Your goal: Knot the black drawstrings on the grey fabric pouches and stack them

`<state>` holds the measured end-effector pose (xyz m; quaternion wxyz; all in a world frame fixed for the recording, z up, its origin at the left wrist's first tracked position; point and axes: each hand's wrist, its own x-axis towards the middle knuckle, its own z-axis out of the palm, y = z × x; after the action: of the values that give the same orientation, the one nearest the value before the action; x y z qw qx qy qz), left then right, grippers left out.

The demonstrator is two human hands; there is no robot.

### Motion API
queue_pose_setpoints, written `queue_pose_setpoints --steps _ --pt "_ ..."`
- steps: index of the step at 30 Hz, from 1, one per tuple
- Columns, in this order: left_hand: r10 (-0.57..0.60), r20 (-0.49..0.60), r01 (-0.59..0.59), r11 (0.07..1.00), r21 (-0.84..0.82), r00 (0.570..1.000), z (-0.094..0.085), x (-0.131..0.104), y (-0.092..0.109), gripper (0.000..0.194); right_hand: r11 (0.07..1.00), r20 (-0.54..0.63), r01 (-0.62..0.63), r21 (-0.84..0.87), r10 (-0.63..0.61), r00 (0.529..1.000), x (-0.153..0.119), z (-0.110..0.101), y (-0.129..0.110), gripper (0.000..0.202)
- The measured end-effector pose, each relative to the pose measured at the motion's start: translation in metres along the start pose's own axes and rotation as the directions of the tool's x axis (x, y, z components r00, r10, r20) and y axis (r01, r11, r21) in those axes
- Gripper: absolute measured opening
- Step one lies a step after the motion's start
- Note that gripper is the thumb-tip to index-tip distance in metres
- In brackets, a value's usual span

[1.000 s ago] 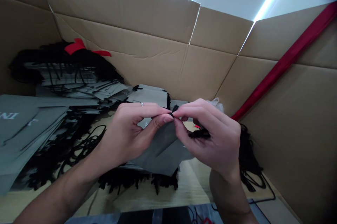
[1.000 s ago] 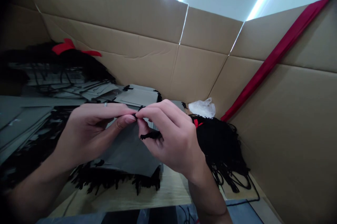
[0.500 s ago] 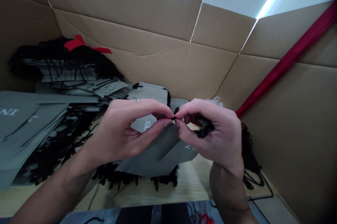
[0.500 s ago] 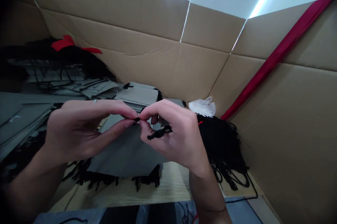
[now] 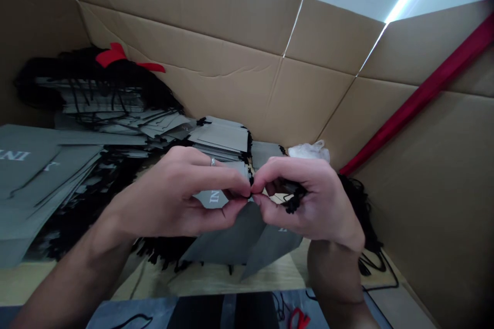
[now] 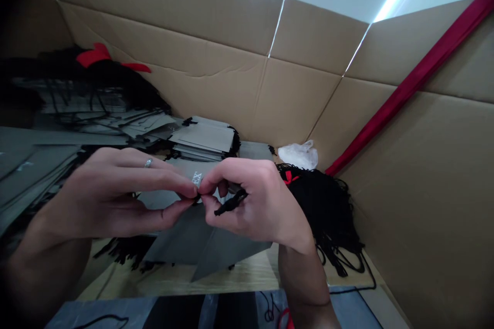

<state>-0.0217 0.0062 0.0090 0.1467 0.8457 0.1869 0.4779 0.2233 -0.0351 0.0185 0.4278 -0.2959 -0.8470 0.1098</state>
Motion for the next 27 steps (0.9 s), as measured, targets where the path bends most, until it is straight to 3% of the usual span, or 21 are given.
queue_pose_setpoints --steps 3,5,11,15,18,25,27 --pt "0.183 0.145 -0.193 0.979 0.061 0.972 -0.002 0.000 -0.002 0.017 1.000 0.004 0.014 -0.009 -0.014 1.000 -0.001 -0.001 0.000 0.019" --pt "0.217 0.157 -0.230 0.971 0.068 0.963 -0.003 0.001 -0.002 0.018 1.000 0.011 0.011 -0.008 -0.011 1.000 -0.001 -0.001 0.001 0.019" --pt "0.101 0.102 -0.105 0.994 0.033 0.990 0.001 -0.002 0.000 0.013 0.999 0.001 0.035 -0.019 -0.035 0.999 0.000 0.003 0.003 0.016" --pt "0.221 0.034 -0.222 0.974 0.039 0.975 0.004 -0.003 -0.005 0.019 0.998 -0.059 0.029 0.058 -0.026 0.998 0.000 0.005 0.002 0.018" --pt "0.255 -0.014 -0.256 0.965 -0.056 0.967 0.006 0.000 -0.008 0.022 0.990 -0.110 0.042 0.133 -0.027 0.994 0.001 0.007 0.002 0.019" --pt "0.124 -0.043 -0.131 0.929 -0.345 0.991 0.012 0.005 -0.016 0.027 0.967 -0.194 0.061 0.247 -0.012 0.981 0.002 0.014 0.002 0.019" --pt "0.160 -0.068 -0.174 0.916 -0.362 0.985 0.013 0.007 -0.018 0.026 0.970 -0.216 0.057 0.235 -0.005 0.976 0.002 0.014 0.002 0.019"
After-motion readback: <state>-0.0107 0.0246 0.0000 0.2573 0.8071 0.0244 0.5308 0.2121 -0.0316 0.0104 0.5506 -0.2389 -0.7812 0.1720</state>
